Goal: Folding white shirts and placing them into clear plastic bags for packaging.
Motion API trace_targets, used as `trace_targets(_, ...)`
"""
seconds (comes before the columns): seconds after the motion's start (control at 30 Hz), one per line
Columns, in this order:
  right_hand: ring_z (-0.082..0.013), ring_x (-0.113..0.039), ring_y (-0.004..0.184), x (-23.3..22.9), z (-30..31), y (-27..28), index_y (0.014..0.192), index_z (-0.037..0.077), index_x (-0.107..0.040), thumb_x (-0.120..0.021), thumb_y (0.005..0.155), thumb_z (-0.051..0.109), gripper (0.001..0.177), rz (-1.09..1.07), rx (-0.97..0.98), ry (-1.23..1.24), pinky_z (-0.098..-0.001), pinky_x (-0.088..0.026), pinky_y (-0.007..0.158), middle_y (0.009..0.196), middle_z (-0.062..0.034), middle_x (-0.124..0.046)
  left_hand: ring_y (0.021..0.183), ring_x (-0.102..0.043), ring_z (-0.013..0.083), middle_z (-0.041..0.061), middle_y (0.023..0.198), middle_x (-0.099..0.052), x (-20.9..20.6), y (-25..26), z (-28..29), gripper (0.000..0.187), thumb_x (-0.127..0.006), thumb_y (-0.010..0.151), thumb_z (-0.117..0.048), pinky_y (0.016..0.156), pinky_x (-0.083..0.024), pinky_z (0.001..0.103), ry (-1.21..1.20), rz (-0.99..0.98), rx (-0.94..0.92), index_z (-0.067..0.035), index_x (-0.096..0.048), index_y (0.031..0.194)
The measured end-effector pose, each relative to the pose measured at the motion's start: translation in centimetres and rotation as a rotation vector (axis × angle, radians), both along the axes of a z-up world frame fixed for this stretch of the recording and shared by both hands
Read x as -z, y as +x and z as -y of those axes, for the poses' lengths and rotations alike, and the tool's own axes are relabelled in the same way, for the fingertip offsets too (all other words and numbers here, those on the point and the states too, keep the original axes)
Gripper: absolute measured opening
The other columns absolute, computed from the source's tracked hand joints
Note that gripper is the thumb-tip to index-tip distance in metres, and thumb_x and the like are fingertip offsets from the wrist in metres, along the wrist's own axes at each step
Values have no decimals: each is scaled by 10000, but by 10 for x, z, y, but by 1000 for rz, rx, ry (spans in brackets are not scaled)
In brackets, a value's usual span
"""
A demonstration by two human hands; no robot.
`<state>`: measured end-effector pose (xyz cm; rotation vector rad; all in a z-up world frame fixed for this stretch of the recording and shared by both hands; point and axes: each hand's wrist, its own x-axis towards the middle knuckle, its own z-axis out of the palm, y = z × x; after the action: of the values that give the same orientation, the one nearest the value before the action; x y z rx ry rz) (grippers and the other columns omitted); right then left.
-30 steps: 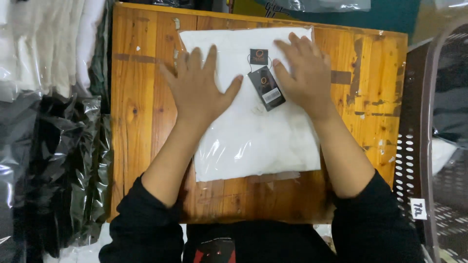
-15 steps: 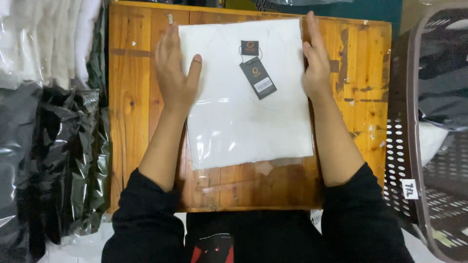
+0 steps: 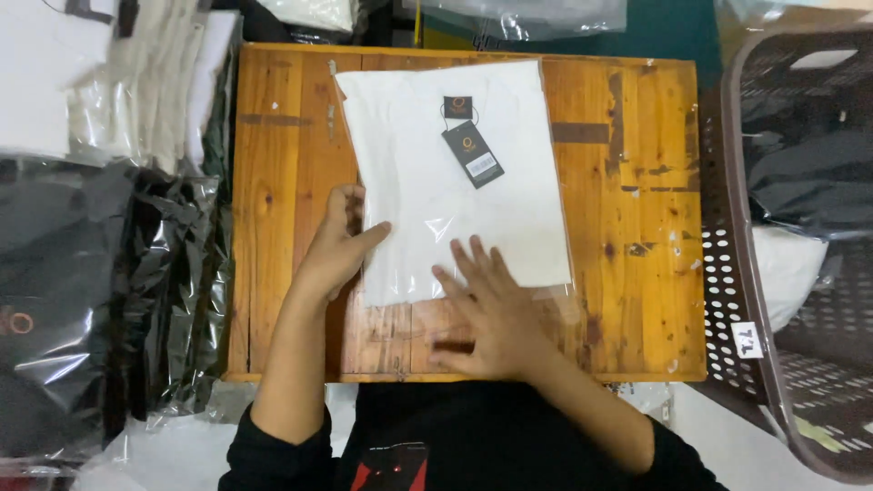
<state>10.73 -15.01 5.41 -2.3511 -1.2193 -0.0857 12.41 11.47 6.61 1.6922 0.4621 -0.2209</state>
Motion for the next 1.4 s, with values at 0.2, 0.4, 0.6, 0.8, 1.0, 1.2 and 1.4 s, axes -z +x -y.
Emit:
trace_targets(0.2,-568,-312,1451,22,-10,-21,1575,59,-377,-595,828,640,971,313,69,38,-654,-289,1149,1602,-315,-332,924,-651,279,149,1109,-595,11,4,15,739,-698,878,26,679,-580,359,-408,181,-190,-109,-243,1445)
trace_targets(0.4,-331,-714,1152,6,6,5,1298,50,-705,-550,1014,464,525,548,309,308,-415,-588,948,1297,-161,-719,932,-683,306,199,1072,-626,-34,2,32,851,-722,879,-6,720,-636,427,-453,467,-253,-48,-175,1530)
trace_targets(0.6,-302,-756,1047,-19,9,12,1200,53,-754,-554,1012,409,449,549,214,393,-372,-625,875,1187,-150,-760,974,-720,282,123,1120,-655,78,8,4,621,-586,954,-459,860,-638,407,-844,207,-621,-136,-427,1461)
trace_targets(0.8,-283,-774,991,-33,5,-2,1082,107,-785,-566,1039,198,241,647,120,300,-399,-633,851,1119,-116,-777,1083,-677,315,159,1247,-692,-24,3,17,553,-545,891,-358,981,-555,431,-1022,-16,-615,-58,-622,1348)
trace_targets(1.0,-307,-701,1210,-14,17,-14,1315,-21,-622,-528,1075,243,369,-102,118,864,-398,-630,970,1324,-203,-674,1099,-675,320,206,1183,-695,-87,3,9,493,-557,919,-258,988,-543,385,-1157,456,-376,75,-588,1282)
trace_targets(1.2,-209,-655,1055,-49,-3,18,1324,44,-583,-593,953,83,373,-773,920,1264,-343,-563,874,1216,-81,-666,1400,-466,302,204,1526,-494,-87,95,36,663,-533,938,-364,1129,-430,445,-661,655,175,-109,-414,1539)
trace_targets(1.4,-241,-319,1249,-27,22,2,1587,86,-212,-668,942,56,790,-647,1140,1116,-335,-319,1021,1375,-112,-252,1530,-251,407,247,1610,-362,-31,97,72,635,-534,1008,-498,1260,-70,513,461,490,457,-170,-484,1549)
